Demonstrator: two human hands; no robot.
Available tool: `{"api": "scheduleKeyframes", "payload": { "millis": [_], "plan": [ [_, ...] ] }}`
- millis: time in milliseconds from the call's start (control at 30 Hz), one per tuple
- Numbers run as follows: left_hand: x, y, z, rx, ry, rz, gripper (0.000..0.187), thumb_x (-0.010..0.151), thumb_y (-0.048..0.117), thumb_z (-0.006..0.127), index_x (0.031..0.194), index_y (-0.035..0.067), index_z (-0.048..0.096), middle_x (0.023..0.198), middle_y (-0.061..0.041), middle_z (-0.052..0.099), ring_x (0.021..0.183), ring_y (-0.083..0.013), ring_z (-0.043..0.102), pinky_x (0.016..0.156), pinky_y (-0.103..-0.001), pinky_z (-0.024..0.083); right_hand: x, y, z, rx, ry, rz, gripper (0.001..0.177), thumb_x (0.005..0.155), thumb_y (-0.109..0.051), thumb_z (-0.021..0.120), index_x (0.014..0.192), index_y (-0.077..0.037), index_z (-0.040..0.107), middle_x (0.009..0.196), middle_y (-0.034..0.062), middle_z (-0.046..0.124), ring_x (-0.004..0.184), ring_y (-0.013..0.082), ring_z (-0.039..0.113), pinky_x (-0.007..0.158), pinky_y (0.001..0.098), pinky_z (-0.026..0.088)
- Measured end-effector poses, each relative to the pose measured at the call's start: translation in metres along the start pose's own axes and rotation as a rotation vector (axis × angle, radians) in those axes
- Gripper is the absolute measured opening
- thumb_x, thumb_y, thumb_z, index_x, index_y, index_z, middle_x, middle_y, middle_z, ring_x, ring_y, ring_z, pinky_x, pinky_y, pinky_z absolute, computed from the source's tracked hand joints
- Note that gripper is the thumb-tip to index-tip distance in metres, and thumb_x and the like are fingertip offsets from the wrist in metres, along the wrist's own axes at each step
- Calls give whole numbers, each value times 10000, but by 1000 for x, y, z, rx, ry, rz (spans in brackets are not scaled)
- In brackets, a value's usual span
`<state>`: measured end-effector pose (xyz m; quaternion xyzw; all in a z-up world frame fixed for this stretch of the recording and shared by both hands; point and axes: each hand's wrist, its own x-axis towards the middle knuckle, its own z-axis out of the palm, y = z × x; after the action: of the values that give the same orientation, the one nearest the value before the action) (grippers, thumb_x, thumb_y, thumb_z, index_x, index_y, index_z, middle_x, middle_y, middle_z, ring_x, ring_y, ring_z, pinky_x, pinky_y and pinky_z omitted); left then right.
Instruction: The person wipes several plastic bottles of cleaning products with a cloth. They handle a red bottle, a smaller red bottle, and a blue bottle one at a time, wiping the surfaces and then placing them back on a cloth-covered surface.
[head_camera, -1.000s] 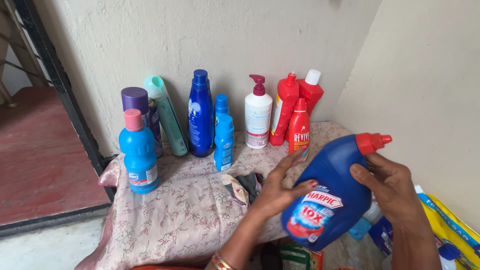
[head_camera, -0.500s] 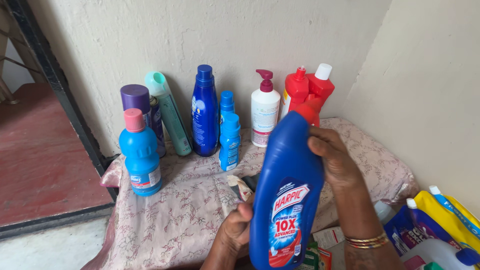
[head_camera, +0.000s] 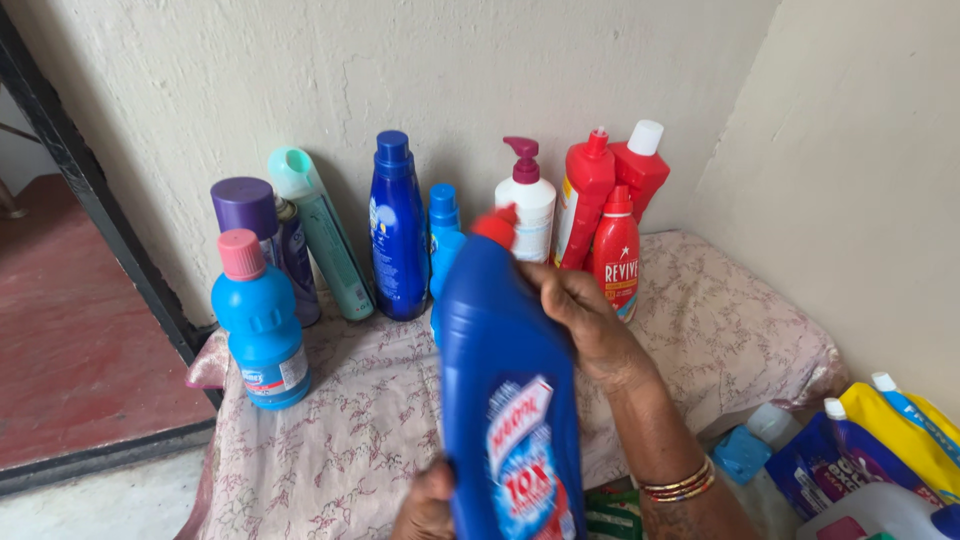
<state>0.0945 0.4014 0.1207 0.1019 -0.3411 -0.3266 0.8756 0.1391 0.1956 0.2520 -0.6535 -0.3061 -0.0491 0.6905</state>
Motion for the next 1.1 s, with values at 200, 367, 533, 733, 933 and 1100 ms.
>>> {"api": "scheduleKeyframes", "payload": {
  "millis": [200, 367, 533, 733, 933, 1100],
  "plan": [
    [-36, 56, -15, 120, 166, 314, 1216, 646, 563, 921, 1498, -96, 356, 1375, -319, 575, 1174, -443, 634, 969, -574, 544, -14, 21, -27, -308, 251, 57, 649, 1003, -507, 566, 1416, -7, 592, 1297, 179, 723, 1160, 239, 697, 943, 348, 558],
    [-52, 80, -54, 244, 391, 524, 1147, 723, 586, 902, 1475, -129, 413, 1293, -315, 599, 1071, -431, 662, 894, -552, 572, -36, 73, -18, -786, 52, 226, 636, 925, -526, 596, 1443, -157, 592, 1456, 107, 634, 1224, 303, 623, 1030, 422, 515],
    [-44, 66, -72, 218, 376, 445, 1087, 717, 574, 893, 1434, -119, 461, 1228, -302, 643, 1028, -409, 697, 869, -538, 600, -41, 112, 15, -1171, -217, 276, 756, 895, -511, 665, 1518, -154, 427, 1602, 161, 346, 1464, 368, 278, 1164, 538, 218],
    [-26, 49, -69, 84, 425, 382, 1085, 743, 656, 847, 1391, -135, 484, 1126, -324, 673, 948, -402, 720, 809, -518, 619, -48, 144, 14, -958, -79, 146, 445, 900, -218, 622, 1325, -91, 624, 1427, 137, 625, 1253, 287, 658, 958, 347, 628],
    [-7, 29, -62, 117, 371, 286, 1094, 705, 650, 821, 1419, -104, 476, 1196, -307, 675, 1015, -368, 723, 878, -495, 619, -70, 119, -23, -753, 429, 457, 465, 1047, -171, 632, 1511, -160, 635, 956, 269, 789, 643, 257, 569, 552, 325, 479],
    [25, 6, -61, 269, 456, 285, 1041, 762, 649, 763, 1426, -95, 463, 1163, -310, 659, 1001, -361, 727, 854, -478, 633, -114, 76, -19, -553, 579, -48, 460, 976, -185, 578, 1432, -123, 582, 1189, 122, 746, 597, 49, 612, 483, 202, 515]
  ]
}}
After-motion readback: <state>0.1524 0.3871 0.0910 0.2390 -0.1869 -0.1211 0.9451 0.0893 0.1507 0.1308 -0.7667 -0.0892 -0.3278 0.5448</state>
